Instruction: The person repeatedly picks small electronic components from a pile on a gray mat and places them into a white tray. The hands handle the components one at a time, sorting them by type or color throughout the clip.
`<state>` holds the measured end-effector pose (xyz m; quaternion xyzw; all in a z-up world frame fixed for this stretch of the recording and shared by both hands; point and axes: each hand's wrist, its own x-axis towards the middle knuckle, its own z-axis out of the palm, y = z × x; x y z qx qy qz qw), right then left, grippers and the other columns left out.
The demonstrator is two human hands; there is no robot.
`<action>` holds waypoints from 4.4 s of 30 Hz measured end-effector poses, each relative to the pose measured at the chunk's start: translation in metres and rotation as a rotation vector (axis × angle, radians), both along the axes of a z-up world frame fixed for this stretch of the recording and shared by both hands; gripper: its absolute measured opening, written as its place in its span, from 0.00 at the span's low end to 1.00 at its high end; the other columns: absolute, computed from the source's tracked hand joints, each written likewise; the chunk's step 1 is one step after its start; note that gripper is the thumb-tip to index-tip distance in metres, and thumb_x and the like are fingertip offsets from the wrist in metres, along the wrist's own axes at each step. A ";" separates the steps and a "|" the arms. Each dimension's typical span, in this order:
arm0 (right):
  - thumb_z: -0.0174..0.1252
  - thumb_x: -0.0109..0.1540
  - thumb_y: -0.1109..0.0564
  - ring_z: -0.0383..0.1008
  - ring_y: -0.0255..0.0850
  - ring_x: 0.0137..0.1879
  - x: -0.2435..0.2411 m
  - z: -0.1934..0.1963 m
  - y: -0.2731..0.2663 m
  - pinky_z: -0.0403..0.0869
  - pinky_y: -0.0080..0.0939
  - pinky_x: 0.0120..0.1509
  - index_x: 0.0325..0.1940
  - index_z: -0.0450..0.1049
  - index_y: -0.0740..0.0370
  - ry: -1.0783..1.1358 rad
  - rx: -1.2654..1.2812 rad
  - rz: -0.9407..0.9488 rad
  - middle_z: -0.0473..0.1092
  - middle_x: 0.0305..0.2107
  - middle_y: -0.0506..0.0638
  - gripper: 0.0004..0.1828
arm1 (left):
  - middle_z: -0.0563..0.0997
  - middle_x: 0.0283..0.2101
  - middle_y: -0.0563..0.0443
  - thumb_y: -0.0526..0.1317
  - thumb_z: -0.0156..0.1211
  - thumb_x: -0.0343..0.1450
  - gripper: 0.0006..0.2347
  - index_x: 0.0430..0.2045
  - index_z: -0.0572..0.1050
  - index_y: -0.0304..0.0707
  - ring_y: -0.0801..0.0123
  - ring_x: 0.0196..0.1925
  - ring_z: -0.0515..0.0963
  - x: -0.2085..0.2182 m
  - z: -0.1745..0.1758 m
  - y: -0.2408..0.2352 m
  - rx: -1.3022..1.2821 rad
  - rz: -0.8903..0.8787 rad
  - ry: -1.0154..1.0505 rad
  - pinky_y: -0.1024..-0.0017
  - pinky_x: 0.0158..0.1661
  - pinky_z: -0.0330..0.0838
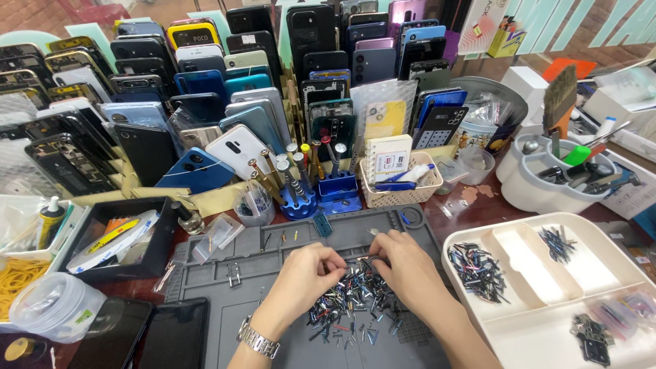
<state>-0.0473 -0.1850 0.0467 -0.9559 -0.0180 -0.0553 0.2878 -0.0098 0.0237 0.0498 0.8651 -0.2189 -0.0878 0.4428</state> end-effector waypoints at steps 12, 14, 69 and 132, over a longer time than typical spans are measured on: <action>0.67 0.53 0.58 0.74 0.45 0.39 -0.008 0.007 0.007 0.72 0.45 0.45 0.35 0.75 0.63 0.107 0.113 0.208 0.73 0.27 0.51 0.11 | 0.84 0.25 0.50 0.37 0.71 0.60 0.08 0.27 0.83 0.32 0.69 0.26 0.82 -0.002 0.002 0.003 0.075 -0.049 0.060 0.71 0.32 0.75; 0.67 0.55 0.58 0.74 0.45 0.37 -0.008 0.007 0.007 0.72 0.46 0.43 0.34 0.76 0.63 0.098 0.113 0.179 0.73 0.26 0.51 0.09 | 0.83 0.24 0.50 0.37 0.71 0.61 0.07 0.28 0.83 0.32 0.70 0.25 0.80 0.000 -0.001 0.004 0.064 -0.046 0.060 0.71 0.31 0.74; 0.61 0.64 0.57 0.75 0.32 0.39 -0.017 0.000 -0.008 0.73 0.32 0.47 0.42 0.77 0.67 0.078 1.049 0.045 0.76 0.31 0.47 0.10 | 0.84 0.39 0.45 0.31 0.64 0.70 0.08 0.40 0.79 0.25 0.70 0.38 0.83 0.006 -0.030 -0.026 -0.958 -0.094 0.844 0.74 0.44 0.78; 0.64 0.57 0.60 0.77 0.37 0.31 -0.087 0.033 -0.126 0.75 0.37 0.38 0.37 0.77 0.65 -0.020 0.428 -0.217 0.79 0.26 0.51 0.07 | 0.72 0.62 0.24 0.69 0.27 0.72 0.40 0.74 0.43 0.40 0.55 0.62 0.75 -0.032 0.006 -0.201 -0.793 -0.425 0.909 0.62 0.64 0.62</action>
